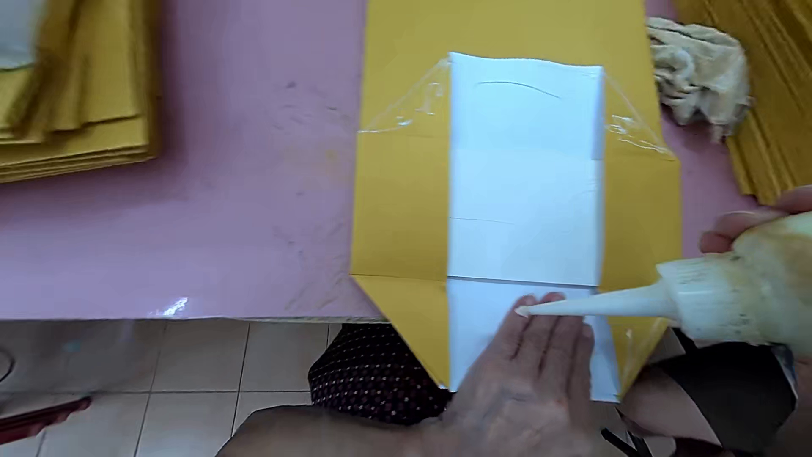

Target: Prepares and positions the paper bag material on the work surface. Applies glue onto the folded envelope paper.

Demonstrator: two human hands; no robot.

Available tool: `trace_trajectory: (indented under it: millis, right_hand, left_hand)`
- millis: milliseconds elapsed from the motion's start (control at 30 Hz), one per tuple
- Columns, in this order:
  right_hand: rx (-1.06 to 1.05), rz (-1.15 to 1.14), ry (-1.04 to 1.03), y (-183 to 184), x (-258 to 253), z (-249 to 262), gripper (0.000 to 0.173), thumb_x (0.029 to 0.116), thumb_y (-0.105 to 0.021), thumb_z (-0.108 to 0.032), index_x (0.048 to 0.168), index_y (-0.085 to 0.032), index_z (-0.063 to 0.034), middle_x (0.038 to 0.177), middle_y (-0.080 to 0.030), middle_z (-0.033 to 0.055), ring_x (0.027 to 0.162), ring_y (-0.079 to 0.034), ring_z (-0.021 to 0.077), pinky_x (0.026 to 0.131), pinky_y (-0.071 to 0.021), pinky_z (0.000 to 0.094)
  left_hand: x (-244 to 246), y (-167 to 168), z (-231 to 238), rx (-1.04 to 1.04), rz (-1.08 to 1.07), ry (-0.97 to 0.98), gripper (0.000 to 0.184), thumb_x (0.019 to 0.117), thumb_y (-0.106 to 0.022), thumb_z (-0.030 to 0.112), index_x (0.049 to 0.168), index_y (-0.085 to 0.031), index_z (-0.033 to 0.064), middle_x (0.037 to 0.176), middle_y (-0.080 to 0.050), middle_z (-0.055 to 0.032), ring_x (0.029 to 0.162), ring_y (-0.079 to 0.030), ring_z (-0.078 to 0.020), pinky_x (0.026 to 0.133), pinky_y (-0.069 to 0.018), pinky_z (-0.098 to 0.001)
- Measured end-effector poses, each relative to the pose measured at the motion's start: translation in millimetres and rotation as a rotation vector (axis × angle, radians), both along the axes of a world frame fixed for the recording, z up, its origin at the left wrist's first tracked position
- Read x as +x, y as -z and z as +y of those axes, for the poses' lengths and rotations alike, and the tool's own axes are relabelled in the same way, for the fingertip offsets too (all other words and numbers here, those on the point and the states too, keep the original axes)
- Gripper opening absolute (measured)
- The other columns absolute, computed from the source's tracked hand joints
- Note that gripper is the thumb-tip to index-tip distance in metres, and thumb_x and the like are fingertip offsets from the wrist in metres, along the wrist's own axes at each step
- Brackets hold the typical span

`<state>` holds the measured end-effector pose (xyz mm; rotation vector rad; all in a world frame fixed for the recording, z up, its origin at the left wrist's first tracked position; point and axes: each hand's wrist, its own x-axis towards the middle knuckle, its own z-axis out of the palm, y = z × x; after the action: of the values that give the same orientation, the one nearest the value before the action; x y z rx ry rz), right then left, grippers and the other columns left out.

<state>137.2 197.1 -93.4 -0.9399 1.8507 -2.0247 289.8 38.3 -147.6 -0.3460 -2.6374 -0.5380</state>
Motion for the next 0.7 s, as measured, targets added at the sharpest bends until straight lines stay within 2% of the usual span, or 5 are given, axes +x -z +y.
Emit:
trace_trajectory:
  millis: [133, 167, 267, 367, 700]
  right_hand:
    - [0.277, 0.195, -0.043, -12, 15, -57, 0.056, 0.0815, -0.083, -0.042, 0.126, -0.062, -0.0161, 0.116, -0.07, -0.0063, 0.11, -0.068, 0.0086, 0.091, -0.0582, 0.0237]
    - [0.303, 0.235, -0.034, -12, 17, -66, 0.058, 0.0812, -0.083, -0.044, 0.127, -0.062, -0.0149, 0.116, -0.07, -0.0052, 0.109, -0.068, 0.01, 0.09, -0.0594, 0.0251]
    - [0.224, 0.323, 0.006, -11, 10, -84, 0.09, 0.0706, -0.092, -0.044, 0.136, -0.048, -0.0019, 0.118, -0.068, 0.0102, 0.105, -0.071, 0.0254, 0.086, -0.0636, 0.0406]
    - [0.218, 0.362, 0.012, -14, 9, -94, 0.097, 0.0674, -0.094, -0.043, 0.139, -0.044, 0.0002, 0.118, -0.067, 0.0128, 0.104, -0.07, 0.0279, 0.086, -0.0634, 0.0441]
    - [0.207, 0.371, -0.046, -23, 18, -142, 0.083, 0.0722, -0.092, -0.04, 0.133, -0.05, -0.002, 0.116, -0.067, 0.0023, 0.105, -0.069, 0.0141, 0.088, -0.0615, 0.0294]
  left_hand:
    - [0, 0, 2, -0.005, 0.002, -0.008, 0.034, 0.1013, -0.045, 0.0, 0.125, -0.069, -0.0029, 0.129, -0.07, -0.0144, 0.125, -0.065, -0.0274, 0.109, -0.0452, -0.0382]
    - [0, 0, 2, 0.002, 0.004, -0.011, 0.034, 0.101, -0.044, 0.0, 0.125, -0.069, -0.0028, 0.129, -0.07, -0.0143, 0.125, -0.065, -0.0273, 0.11, -0.0449, -0.0381]
    - [-1, 0, 4, 0.015, 0.017, -0.034, 0.033, 0.1007, -0.045, 0.0, 0.122, -0.071, -0.0015, 0.126, -0.072, -0.014, 0.124, -0.065, -0.027, 0.109, -0.0445, -0.0381]
    - [-2, -1, 7, 0.036, 0.004, -0.056, 0.033, 0.0998, -0.046, 0.0, 0.122, -0.071, -0.0008, 0.126, -0.072, -0.0132, 0.125, -0.064, -0.0259, 0.111, -0.0429, -0.0368]
    - [-2, -5, 8, 0.046, -0.024, -0.05, 0.033, 0.0993, -0.047, -0.001, 0.121, -0.072, -0.0009, 0.127, -0.072, -0.0129, 0.128, -0.062, -0.0259, 0.113, -0.0401, -0.0369]
